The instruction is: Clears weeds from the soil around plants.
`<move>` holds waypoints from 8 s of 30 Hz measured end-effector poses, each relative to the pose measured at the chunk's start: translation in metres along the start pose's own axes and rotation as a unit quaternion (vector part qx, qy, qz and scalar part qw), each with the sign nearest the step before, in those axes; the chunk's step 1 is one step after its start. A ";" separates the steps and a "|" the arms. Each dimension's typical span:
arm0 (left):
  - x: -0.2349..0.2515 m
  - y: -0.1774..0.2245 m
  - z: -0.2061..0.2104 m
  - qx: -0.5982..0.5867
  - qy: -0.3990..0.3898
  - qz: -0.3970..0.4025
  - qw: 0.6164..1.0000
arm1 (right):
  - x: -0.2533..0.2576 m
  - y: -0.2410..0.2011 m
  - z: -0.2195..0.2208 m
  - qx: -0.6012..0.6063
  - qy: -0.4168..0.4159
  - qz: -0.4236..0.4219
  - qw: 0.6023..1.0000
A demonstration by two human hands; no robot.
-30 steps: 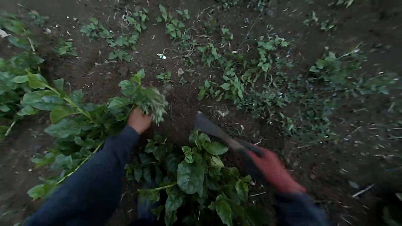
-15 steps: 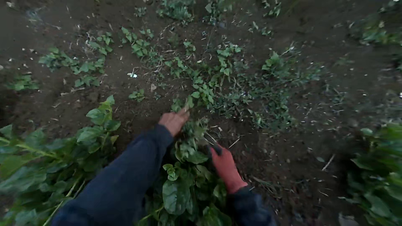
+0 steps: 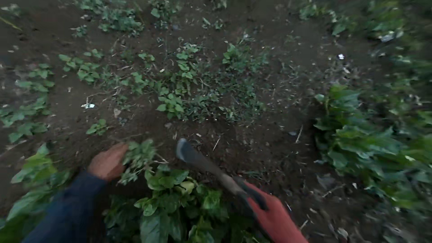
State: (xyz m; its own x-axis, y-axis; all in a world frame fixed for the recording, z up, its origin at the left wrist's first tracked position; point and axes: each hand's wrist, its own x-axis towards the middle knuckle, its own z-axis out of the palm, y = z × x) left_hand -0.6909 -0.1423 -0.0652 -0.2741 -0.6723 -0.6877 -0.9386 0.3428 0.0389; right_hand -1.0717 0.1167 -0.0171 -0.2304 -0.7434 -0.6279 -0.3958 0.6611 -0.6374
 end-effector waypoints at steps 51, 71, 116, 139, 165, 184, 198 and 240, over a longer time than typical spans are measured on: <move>0.141 0.269 -0.067 0.296 -0.165 0.046 0.940 | 0.084 0.018 0.003 0.062 -0.070 0.053 0.994; 0.048 0.220 -0.032 -0.068 -0.073 0.181 0.978 | 0.005 0.085 -0.053 0.253 0.215 0.128 0.935; 0.183 0.332 -0.022 -0.055 0.073 0.170 0.981 | 0.067 0.106 -0.077 0.334 0.314 0.207 0.864; 0.083 0.254 -0.115 -0.370 0.247 0.105 0.890 | 0.096 0.107 -0.098 0.214 0.418 0.175 0.865; 0.045 0.339 0.056 0.158 -0.086 0.402 0.898 | -0.171 0.111 0.027 0.271 0.292 0.229 0.888; -0.125 0.433 -0.066 -0.161 0.110 0.380 0.904 | -0.341 0.265 0.042 0.421 0.515 0.420 0.618; -0.194 0.572 0.155 0.293 -0.434 0.487 0.699 | -0.284 0.364 -0.032 0.466 0.457 0.340 0.676; -0.058 0.821 0.162 0.347 0.018 0.230 0.909 | -0.219 0.392 -0.129 0.437 0.294 0.263 0.808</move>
State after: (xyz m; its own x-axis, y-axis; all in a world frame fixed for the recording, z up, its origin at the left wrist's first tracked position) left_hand -1.4114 0.2838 -0.1109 -0.6222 -0.3696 -0.6902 -0.3680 0.9162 -0.1589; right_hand -1.2904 0.5256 -0.0716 -0.6468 -0.0860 -0.7578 0.6143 0.5302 -0.5844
